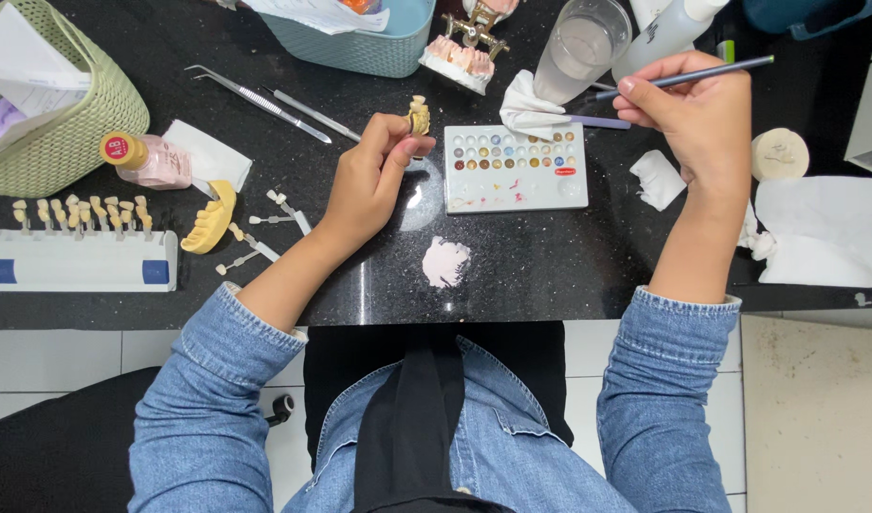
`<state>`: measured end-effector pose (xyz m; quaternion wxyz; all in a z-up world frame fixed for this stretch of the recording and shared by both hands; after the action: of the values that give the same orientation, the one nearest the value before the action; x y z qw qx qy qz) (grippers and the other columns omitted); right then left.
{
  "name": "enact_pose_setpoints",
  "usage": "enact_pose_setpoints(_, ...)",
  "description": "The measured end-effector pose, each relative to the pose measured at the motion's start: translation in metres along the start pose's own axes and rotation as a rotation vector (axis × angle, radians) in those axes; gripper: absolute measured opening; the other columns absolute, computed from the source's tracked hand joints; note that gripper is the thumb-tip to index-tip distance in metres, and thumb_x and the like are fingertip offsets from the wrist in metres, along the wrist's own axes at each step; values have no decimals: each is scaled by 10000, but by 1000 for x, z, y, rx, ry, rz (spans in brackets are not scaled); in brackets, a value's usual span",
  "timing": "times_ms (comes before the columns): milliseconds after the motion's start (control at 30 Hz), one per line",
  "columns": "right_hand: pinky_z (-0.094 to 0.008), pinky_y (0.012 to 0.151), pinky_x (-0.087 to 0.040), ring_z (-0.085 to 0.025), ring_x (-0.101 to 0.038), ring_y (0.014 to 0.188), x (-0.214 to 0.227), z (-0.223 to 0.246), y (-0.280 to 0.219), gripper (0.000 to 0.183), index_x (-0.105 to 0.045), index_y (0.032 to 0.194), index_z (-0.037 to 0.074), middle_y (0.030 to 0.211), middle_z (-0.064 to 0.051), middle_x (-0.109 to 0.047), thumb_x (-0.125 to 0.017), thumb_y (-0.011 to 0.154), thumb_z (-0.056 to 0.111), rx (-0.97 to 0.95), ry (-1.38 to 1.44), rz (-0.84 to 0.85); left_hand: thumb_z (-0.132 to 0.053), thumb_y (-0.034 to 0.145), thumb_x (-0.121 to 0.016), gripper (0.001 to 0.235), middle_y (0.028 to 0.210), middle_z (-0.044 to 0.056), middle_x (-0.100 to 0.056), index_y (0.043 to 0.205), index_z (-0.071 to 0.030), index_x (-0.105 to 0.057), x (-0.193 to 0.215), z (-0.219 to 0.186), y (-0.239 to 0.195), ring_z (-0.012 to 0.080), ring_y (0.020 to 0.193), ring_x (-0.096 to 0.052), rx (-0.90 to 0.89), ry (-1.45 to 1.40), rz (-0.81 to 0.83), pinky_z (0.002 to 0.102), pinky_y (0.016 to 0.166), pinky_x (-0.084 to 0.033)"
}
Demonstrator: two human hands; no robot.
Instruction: The person uses a fine brush to apply paint from a palette onto a small dental prosthetic held in the left hand. The person repeatedly dips the brush into the palette and applies paint to the prosthetic, occasionally rotating it to access different surfaces.
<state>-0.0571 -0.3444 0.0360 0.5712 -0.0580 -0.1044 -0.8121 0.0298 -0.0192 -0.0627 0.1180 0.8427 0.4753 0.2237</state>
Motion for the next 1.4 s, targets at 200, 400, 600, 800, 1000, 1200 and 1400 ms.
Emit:
enact_pose_setpoints(200,-272,848,-669,-190,-774,953,-7,1,-3,149,-666,1122,-86,1045,-166,-746,-744,1009,-27,6,-88,86,-147,1144,-514,140,888,65,-652,1195,-25,-560,3,2,1,123,761,-618,85,-54,-23,267,715,-514)
enact_pose_setpoints(400,-274,864,-652,-189,-765,954,-3,-4,-3,170,-697,1163,-86,1051,-168,-744,-754,1015,-24,-19,-70,83,-102,1120,-545,128,924,70,-650,1117,-11,-636,8,-16,5,147,810,-642,31,34,76,296,752,-517)
enact_pose_setpoints(600,-294,913,-656,-187,-756,985,28,-9,-13,161,-692,1213,-96,1100,-163,-732,-728,1073,-26,25,-34,41,-67,1072,-624,117,1005,106,-671,1164,-5,-660,17,-31,12,244,906,-670,-209,110,148,359,810,-532)
enact_pose_setpoints(800,-305,853,-658,-189,-742,928,19,-10,-21,152,-640,1155,-115,1068,-183,-699,-654,1184,33,220,-70,-3,-41,997,-665,113,936,115,-627,1109,-37,-654,22,-23,8,309,874,-648,-319,287,202,408,777,-523)
enact_pose_setpoints(1000,-286,826,-637,-198,-754,921,-19,-13,-23,112,-554,1191,-66,1096,-190,-736,-540,1189,45,290,-194,93,-82,896,-694,158,886,109,-633,1050,-51,-675,24,-14,5,304,794,-655,-438,403,246,412,694,-519)
enact_pose_setpoints(1200,-321,948,-640,-231,-743,1026,-53,-34,-14,160,-479,1237,-44,1194,-239,-695,-613,1149,-40,280,46,81,-40,1011,-639,56,921,116,-662,1063,-19,-639,37,-22,5,301,843,-682,-171,322,175,398,720,-535)
enact_pose_setpoints(1400,-308,867,-651,-227,-760,942,-56,-42,-20,178,-468,1227,-25,1109,-215,-693,-628,1151,-39,251,39,-21,-79,935,-680,117,899,104,-637,1046,-48,-667,57,-42,11,314,837,-665,-246,443,245,415,726,-522)
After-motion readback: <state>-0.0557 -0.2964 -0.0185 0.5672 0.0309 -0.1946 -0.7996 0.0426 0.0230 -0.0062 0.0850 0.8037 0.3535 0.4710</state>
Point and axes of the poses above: each hand's wrist, its own y-axis towards the middle knuckle, its own x-axis out of the back of the hand, z = x × y, the point moved 1 cm from there along y, towards the middle knuckle
